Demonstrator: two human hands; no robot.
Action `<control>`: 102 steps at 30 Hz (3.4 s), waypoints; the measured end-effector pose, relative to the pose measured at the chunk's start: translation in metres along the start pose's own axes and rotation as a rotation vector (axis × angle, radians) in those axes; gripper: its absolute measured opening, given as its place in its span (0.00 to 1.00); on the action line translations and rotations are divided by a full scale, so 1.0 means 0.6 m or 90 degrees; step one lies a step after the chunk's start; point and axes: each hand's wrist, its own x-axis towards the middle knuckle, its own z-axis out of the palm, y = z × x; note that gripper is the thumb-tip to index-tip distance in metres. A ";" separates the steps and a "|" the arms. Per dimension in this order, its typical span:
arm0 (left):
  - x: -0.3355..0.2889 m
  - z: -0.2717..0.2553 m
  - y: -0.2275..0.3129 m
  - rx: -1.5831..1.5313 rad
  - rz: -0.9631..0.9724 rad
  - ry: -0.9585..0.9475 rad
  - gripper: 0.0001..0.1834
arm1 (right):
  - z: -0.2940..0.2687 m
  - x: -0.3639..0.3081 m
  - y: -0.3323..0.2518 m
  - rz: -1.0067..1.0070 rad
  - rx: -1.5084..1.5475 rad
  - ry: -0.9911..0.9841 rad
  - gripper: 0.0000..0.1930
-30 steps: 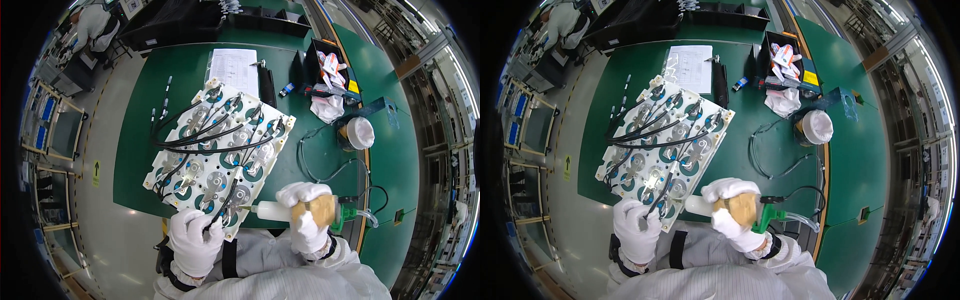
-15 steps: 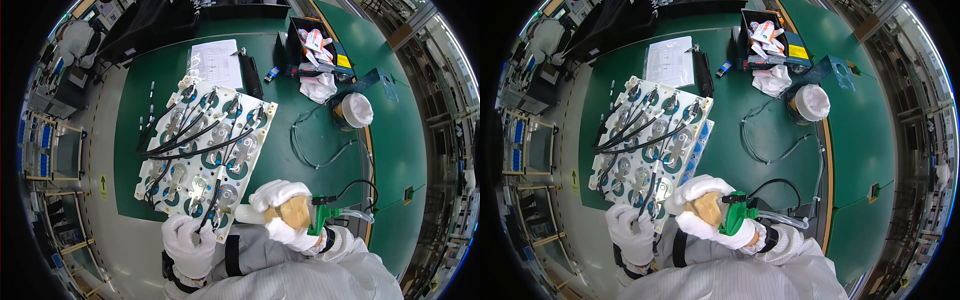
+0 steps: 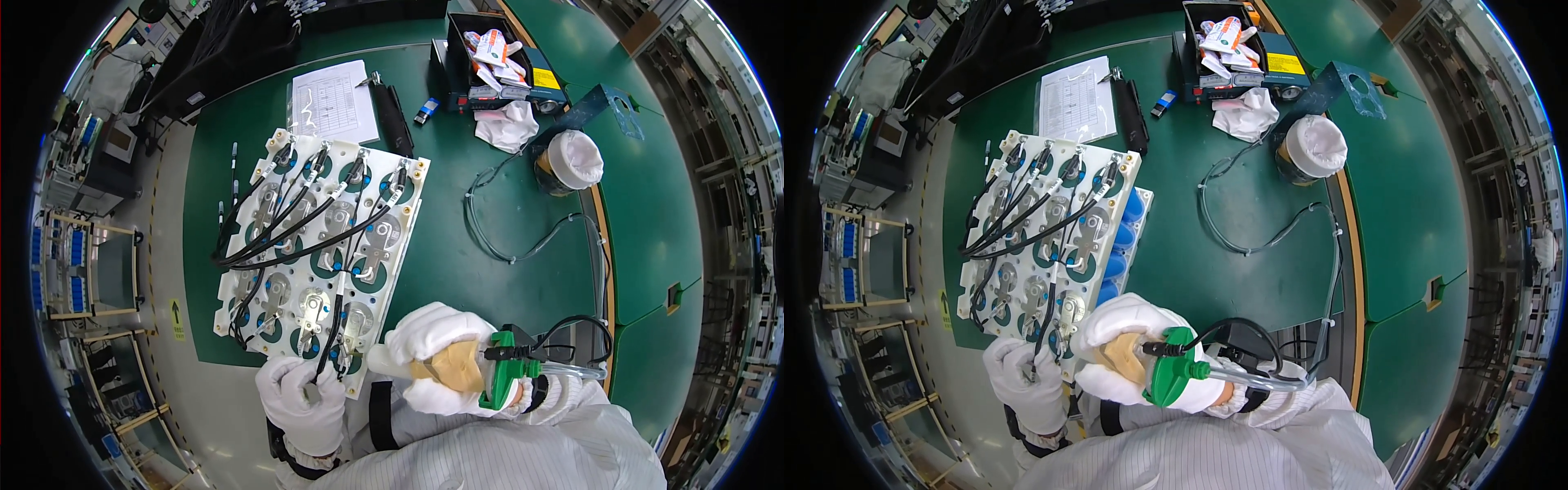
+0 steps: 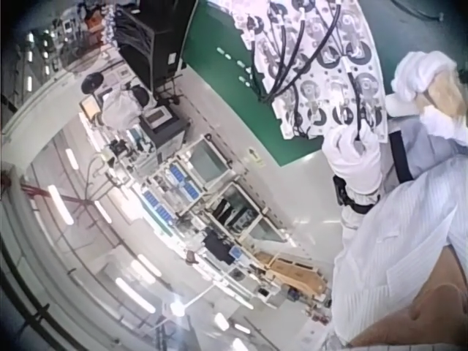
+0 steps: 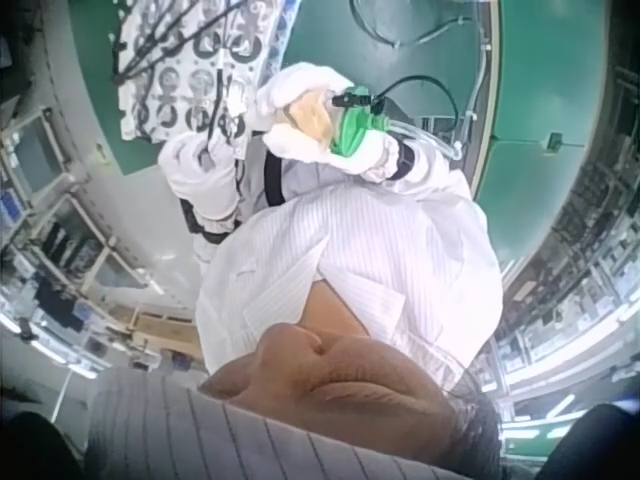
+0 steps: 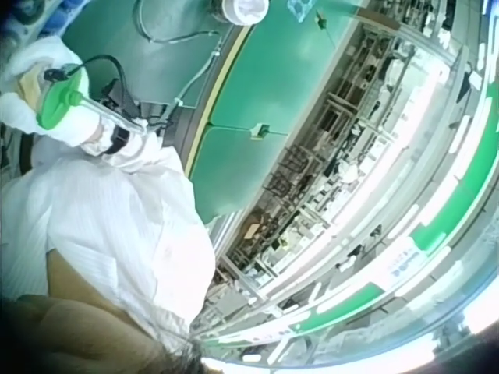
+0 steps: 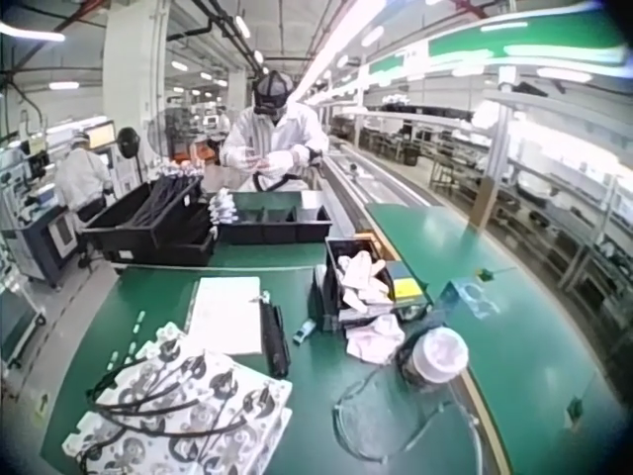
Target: The person receives a battery pack, marks the top plate with a pen, and tightens a bolt with a torque wrench. They then apply glue to the connections using a dispenser before moving the battery pack to the side.
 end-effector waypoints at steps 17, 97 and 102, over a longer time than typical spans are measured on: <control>0.011 0.003 -0.038 -0.167 0.117 -0.019 0.13 | 0.104 0.221 -0.026 0.220 -0.024 0.022 0.21; 0.038 0.011 -0.080 -0.332 0.195 -0.155 0.14 | 0.154 0.265 0.006 0.481 -0.349 -0.146 0.16; 0.041 0.014 -0.079 -0.377 0.195 -0.118 0.11 | 0.136 0.269 0.000 0.462 -0.288 -0.177 0.16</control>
